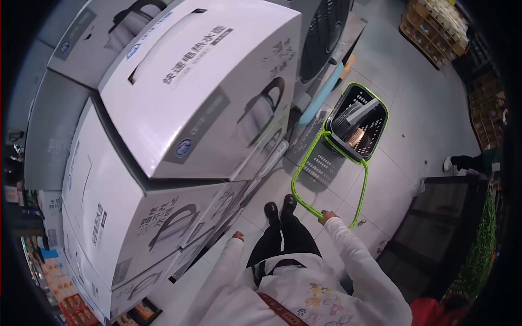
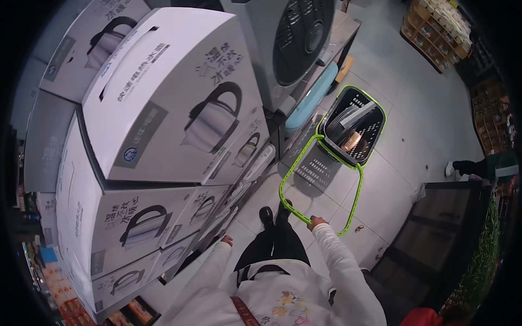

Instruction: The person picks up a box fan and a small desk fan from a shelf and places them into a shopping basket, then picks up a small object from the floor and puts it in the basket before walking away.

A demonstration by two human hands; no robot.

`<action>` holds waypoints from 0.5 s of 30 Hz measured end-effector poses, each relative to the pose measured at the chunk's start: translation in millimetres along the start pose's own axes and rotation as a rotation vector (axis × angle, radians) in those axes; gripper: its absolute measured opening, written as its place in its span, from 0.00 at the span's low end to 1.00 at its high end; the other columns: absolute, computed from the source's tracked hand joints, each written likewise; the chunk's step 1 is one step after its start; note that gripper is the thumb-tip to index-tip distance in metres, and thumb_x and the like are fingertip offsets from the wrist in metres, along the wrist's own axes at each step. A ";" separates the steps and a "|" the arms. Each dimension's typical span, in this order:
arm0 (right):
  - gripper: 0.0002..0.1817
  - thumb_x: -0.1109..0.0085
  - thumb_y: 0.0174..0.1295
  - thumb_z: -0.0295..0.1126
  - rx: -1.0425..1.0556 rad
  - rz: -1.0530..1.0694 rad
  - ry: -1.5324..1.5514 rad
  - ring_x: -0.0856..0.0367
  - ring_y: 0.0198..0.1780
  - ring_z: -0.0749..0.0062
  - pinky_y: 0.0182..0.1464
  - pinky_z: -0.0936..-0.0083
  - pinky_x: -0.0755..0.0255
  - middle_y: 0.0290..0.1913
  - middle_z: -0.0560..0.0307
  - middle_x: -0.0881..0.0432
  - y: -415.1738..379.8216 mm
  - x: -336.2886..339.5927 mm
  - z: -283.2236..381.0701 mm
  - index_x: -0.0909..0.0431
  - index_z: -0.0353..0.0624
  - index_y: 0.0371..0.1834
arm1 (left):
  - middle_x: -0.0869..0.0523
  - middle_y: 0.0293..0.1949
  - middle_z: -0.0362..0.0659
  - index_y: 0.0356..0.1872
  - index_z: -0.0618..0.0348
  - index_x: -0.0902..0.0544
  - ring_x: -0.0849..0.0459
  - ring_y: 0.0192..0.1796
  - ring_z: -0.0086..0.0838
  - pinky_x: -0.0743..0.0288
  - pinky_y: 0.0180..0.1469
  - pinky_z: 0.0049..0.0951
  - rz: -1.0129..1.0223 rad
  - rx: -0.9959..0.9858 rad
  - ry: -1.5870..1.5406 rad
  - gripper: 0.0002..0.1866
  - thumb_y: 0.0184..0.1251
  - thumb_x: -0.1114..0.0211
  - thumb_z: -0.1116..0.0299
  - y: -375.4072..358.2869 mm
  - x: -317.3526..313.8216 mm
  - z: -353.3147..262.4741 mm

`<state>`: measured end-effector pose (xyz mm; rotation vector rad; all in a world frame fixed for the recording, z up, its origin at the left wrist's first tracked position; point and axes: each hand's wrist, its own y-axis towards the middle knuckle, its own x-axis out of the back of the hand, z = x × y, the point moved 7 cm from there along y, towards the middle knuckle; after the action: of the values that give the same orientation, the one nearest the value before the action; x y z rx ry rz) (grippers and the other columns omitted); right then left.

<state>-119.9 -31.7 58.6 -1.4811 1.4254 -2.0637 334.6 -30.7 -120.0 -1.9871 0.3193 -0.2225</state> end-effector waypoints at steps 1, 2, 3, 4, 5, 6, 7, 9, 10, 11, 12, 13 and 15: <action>0.17 0.50 0.48 0.44 0.009 0.003 0.011 0.24 0.42 0.53 0.47 0.62 0.31 0.38 0.49 0.22 -0.3 -3.2 -1.8 0.26 0.51 0.41 | 0.22 0.21 0.45 0.31 0.53 0.25 0.24 0.25 0.33 0.30 0.32 0.33 -0.056 -0.136 0.435 0.09 0.49 0.47 0.64 -2.3 -0.9 -10.8; 0.17 0.50 0.48 0.44 -0.006 0.001 0.029 0.24 0.42 0.53 0.47 0.62 0.31 0.38 0.49 0.22 -0.7 -6.3 -3.8 0.26 0.51 0.41 | 0.20 0.27 0.47 0.33 0.52 0.25 0.22 0.31 0.37 0.29 0.38 0.36 -0.116 -0.277 0.864 0.09 0.47 0.45 0.67 -4.3 -6.5 -23.3; 0.17 0.50 0.48 0.43 -0.017 -0.029 0.048 0.24 0.41 0.54 0.45 0.62 0.31 0.37 0.49 0.22 2.4 -11.2 -7.3 0.26 0.51 0.40 | 0.20 0.27 0.47 0.33 0.52 0.25 0.22 0.31 0.37 0.29 0.38 0.36 -0.107 -0.283 0.879 0.09 0.47 0.45 0.67 -3.3 -12.5 -31.7; 0.16 0.50 0.48 0.43 -0.027 -0.056 0.067 0.23 0.41 0.54 0.44 0.61 0.31 0.36 0.49 0.21 5.2 -13.7 -10.0 0.26 0.51 0.39 | 0.21 0.30 0.48 0.33 0.51 0.25 0.22 0.36 0.39 0.30 0.42 0.37 -0.035 -0.215 0.920 0.10 0.45 0.44 0.70 -1.4 -20.7 -34.6; 0.16 0.50 0.48 0.43 -0.038 -0.052 0.077 0.23 0.41 0.54 0.44 0.61 0.31 0.36 0.49 0.21 8.9 -14.8 -15.1 0.26 0.51 0.39 | 0.21 0.34 0.49 0.33 0.50 0.25 0.23 0.41 0.41 0.31 0.46 0.38 0.037 -0.142 0.957 0.12 0.43 0.42 0.72 -0.4 -30.6 -36.8; 0.15 0.48 0.47 0.42 -0.017 -0.060 0.089 0.23 0.40 0.54 0.43 0.60 0.31 0.35 0.49 0.21 11.6 -15.2 -16.2 0.26 0.50 0.38 | 0.21 0.34 0.49 0.33 0.50 0.25 0.23 0.41 0.41 0.31 0.46 0.38 0.046 -0.129 0.970 0.12 0.43 0.42 0.72 2.1 -38.8 -37.6; 0.15 0.46 0.46 0.40 0.006 -0.065 0.101 0.22 0.38 0.55 0.42 0.59 0.30 0.33 0.49 0.21 15.6 -17.4 -17.0 0.27 0.49 0.38 | 0.21 0.30 0.48 0.32 0.52 0.25 0.23 0.35 0.40 0.31 0.40 0.37 0.006 -0.224 0.992 0.10 0.44 0.42 0.73 3.0 -49.8 -44.9; 0.12 0.47 0.47 0.39 -0.014 -0.086 0.127 0.22 0.37 0.54 0.39 0.59 0.30 0.32 0.50 0.21 24.9 -22.5 -23.0 0.27 0.48 0.35 | 0.21 0.26 0.48 0.31 0.53 0.25 0.24 0.29 0.38 0.31 0.34 0.35 -0.027 -0.302 1.027 0.09 0.45 0.42 0.74 1.8 -68.2 -52.0; 0.12 0.48 0.47 0.39 -0.048 -0.103 0.146 0.22 0.37 0.55 0.39 0.59 0.31 0.31 0.50 0.21 32.9 -23.7 -28.6 0.27 0.49 0.34 | 0.22 0.24 0.46 0.31 0.53 0.25 0.25 0.28 0.36 0.31 0.33 0.34 0.000 -0.394 0.975 0.08 0.47 0.43 0.74 -0.8 -81.6 -61.0; 0.12 0.48 0.47 0.40 -0.081 -0.117 0.168 0.22 0.36 0.55 0.39 0.59 0.31 0.30 0.51 0.21 38.5 -28.1 -32.6 0.26 0.50 0.34 | 0.23 0.22 0.44 0.31 0.53 0.25 0.26 0.27 0.34 0.32 0.31 0.32 0.028 -0.482 0.924 0.07 0.48 0.45 0.75 -4.4 -92.2 -69.8; 0.10 0.48 0.46 0.39 -0.079 -0.160 0.169 0.22 0.34 0.56 0.36 0.59 0.31 0.29 0.52 0.21 47.6 -32.3 -38.2 0.26 0.50 0.33 | 0.23 0.22 0.44 0.31 0.53 0.25 0.26 0.27 0.34 0.32 0.31 0.32 0.034 -0.469 0.942 0.07 0.48 0.45 0.75 -1.9 -100.8 -74.5; 0.10 0.48 0.46 0.39 -0.084 -0.145 0.182 0.22 0.34 0.56 0.36 0.59 0.31 0.29 0.52 0.21 55.8 -36.5 -42.8 0.26 0.50 0.33 | 0.24 0.21 0.44 0.31 0.53 0.26 0.26 0.26 0.33 0.32 0.30 0.32 0.071 -0.476 0.916 0.07 0.49 0.45 0.75 1.4 -111.8 -79.1; 0.09 0.46 0.45 0.37 -0.106 -0.227 0.215 0.22 0.33 0.57 0.33 0.61 0.30 0.28 0.52 0.21 67.5 -41.5 -55.1 0.27 0.50 0.31 | 0.26 0.20 0.42 0.31 0.53 0.26 0.28 0.25 0.31 0.32 0.29 0.30 0.144 -0.463 0.860 0.07 0.50 0.46 0.76 0.1 -130.3 -76.6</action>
<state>-168.3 -7.1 -21.3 -1.5655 1.5277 -2.3807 188.5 -54.5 -89.5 -2.2062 1.1391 -0.9873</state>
